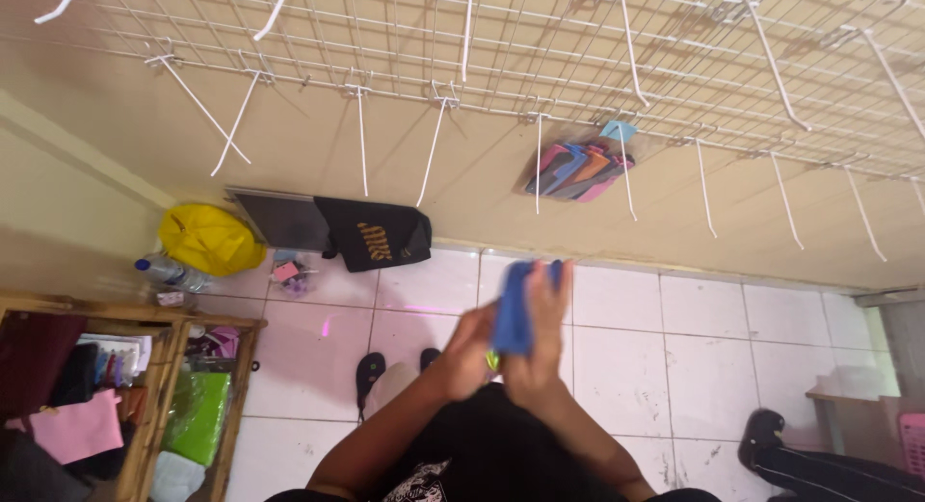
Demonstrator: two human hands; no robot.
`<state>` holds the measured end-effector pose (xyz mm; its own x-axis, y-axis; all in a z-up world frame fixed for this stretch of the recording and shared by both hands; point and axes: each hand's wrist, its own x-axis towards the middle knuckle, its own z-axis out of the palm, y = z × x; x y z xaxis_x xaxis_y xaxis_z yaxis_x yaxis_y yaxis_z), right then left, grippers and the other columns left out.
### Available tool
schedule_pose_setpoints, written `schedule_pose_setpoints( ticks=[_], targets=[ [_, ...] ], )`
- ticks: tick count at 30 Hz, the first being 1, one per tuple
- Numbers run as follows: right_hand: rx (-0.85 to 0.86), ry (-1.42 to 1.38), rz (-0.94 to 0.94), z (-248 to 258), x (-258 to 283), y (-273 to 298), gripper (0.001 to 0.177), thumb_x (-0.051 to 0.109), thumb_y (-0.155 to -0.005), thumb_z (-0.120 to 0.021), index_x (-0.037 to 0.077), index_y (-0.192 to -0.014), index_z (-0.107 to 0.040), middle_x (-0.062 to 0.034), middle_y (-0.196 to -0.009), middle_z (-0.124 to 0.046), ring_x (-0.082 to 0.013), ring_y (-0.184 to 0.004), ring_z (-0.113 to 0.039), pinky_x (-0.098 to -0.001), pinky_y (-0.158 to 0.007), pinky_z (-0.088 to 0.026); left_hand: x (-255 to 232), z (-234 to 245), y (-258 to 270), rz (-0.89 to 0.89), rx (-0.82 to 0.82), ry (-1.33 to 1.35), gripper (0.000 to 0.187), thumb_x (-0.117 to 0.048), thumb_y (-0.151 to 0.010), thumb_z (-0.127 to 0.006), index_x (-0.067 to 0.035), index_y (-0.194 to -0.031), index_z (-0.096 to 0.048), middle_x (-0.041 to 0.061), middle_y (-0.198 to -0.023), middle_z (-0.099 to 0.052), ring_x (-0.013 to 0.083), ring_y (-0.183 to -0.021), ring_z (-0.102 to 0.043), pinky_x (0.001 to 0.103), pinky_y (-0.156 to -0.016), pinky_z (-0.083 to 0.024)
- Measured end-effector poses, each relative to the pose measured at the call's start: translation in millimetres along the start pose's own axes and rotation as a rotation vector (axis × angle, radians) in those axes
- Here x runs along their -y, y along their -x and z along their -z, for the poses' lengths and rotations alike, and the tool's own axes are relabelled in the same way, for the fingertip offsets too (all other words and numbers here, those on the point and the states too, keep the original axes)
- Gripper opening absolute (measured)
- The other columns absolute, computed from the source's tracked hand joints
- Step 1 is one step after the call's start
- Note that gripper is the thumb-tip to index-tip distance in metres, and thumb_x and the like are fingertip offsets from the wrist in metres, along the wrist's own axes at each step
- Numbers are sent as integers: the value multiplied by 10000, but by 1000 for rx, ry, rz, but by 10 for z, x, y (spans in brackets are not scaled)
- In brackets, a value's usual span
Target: The person hangs packaged hair accessories onto wire wall hooks, using a blue cloth to wipe a price label on each package before hanging it.
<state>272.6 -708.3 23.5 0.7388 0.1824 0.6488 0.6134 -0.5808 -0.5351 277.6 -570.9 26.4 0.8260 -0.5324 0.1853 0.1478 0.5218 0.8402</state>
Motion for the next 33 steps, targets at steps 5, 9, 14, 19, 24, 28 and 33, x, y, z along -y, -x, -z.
schedule_pose_setpoints(
  ticks=[5, 9, 14, 19, 24, 28, 33],
  targets=[
    [185, -235, 17, -35, -44, 47, 678, -16, -958, -405, -21, -1617, -244, -241, -1719, -149, -485, -1616, 12, -562, -1311, -27, 150, 34, 114, -242, -201, -5, 735, -472, -1100, -267, 34, -1624, -173, 206, -1690, -287, 259, -1569, -325, 401, -1285, -284],
    [152, -305, -100, 79, 13, 30, 708, -12, -983, -432, -21, -1647, -186, -268, -1742, -93, -491, -1631, 44, -612, -1299, -28, 284, -53, 145, -252, -120, -57, 727, -445, -1148, -267, 82, -1646, -211, 268, -1667, -363, 329, -1500, -405, 438, -1243, -319],
    [303, -139, 111, 18, 87, 15, 770, 41, -909, -496, 60, -1641, -259, -168, -1731, -168, -448, -1632, 17, -615, -1308, 78, 103, 120, 14, -344, -148, 141, 768, -464, -1080, -324, 38, -1629, -136, 184, -1727, -198, 293, -1582, -268, 438, -1301, -255],
    [130, -108, 94, 41, -113, -218, 743, 62, -963, -508, 5, -1642, -212, -238, -1734, -96, -462, -1630, 11, -660, -1286, 101, 265, 17, 280, -115, -174, 215, 753, -488, -1115, -255, 3, -1678, -162, 299, -1620, -273, 318, -1302, -316, 446, -1081, -258],
    [383, -192, 332, -315, 70, -130, 802, 59, -882, -527, 10, -1627, -232, -215, -1706, -187, -453, -1611, -29, -650, -1267, 97, 107, 268, 426, -202, -367, 216, 700, -440, -1115, -236, 38, -1625, -194, 228, -1675, -292, 337, -1526, -333, 467, -1239, -293],
    [609, -311, 316, -547, 233, -171, 850, -12, -794, -528, 10, -1588, -227, -255, -1675, -187, -479, -1579, -29, -651, -1210, 152, -117, 408, 569, -453, -511, -8, 685, -422, -1108, -236, 22, -1625, -175, 143, -1715, -247, 252, -1587, -280, 396, -1294, -244],
    [332, -607, 98, -779, 265, -635, 716, 9, -1015, -400, 10, -1673, -119, -269, -1766, -51, -498, -1654, 18, -643, -1304, 30, 264, 447, 671, -354, -651, 345, 703, -376, -1155, -225, 39, -1721, -241, 348, -1565, -427, 405, -1259, -516, 459, -928, -384]
  ],
)
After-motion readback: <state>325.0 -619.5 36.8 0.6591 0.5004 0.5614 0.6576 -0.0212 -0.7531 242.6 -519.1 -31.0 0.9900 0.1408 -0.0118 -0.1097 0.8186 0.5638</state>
